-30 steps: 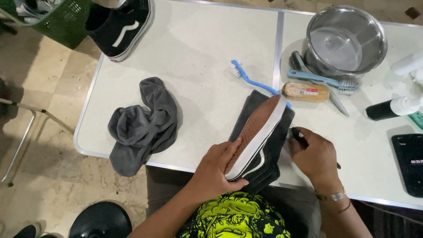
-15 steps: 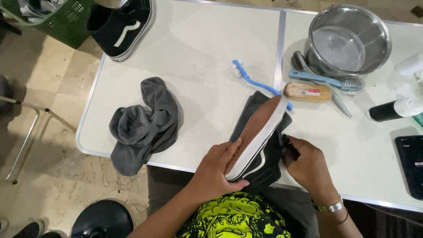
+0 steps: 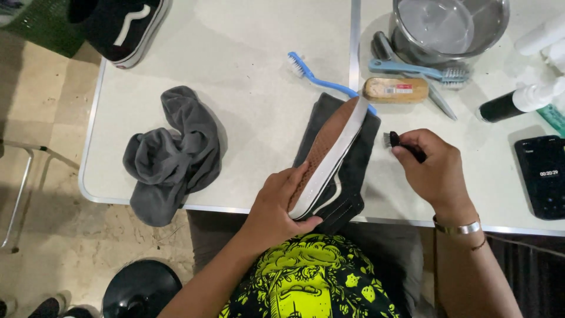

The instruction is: Cleaning the white rubber sole of a black sneaker using a small brush and a cloth.

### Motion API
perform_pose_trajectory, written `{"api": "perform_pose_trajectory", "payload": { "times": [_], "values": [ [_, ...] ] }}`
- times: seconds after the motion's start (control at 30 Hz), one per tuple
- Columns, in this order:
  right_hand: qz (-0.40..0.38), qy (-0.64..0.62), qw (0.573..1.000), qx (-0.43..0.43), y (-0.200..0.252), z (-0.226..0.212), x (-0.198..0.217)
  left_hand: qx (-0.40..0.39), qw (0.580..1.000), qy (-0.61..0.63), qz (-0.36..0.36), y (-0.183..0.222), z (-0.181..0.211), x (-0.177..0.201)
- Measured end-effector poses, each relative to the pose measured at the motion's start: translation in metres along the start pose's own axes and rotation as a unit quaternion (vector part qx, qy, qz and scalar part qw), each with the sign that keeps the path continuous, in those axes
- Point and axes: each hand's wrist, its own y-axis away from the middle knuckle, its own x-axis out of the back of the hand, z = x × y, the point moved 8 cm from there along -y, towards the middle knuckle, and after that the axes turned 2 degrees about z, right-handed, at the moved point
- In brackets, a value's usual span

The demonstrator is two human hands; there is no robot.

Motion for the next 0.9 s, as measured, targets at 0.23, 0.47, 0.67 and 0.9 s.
{"api": "perform_pose_trajectory", "payload": {
  "times": [0.23,0.47,0.67,0.9],
  "values": [
    [0.022,-0.010,0.988,0.152,-0.031,-0.019,-0.001,0.003,1.000,0.002,-0.012,-0.003,0.004,0.000],
    [0.116,0.080,0.916,0.377,-0.029,-0.054,-0.021,-0.004,1.000,-0.005,0.006,0.000,-0.006,-0.005],
    [0.017,0.095,0.866,0.490,0.043,-0.097,-0.033,-0.009,1.000,-0.016,0.015,0.003,-0.009,-0.008],
    [0.110,0.196,0.841,0.492,0.042,-0.117,-0.030,0.003,0.999,-0.038,0.022,0.003,-0.015,-0.011]
  ]
}}
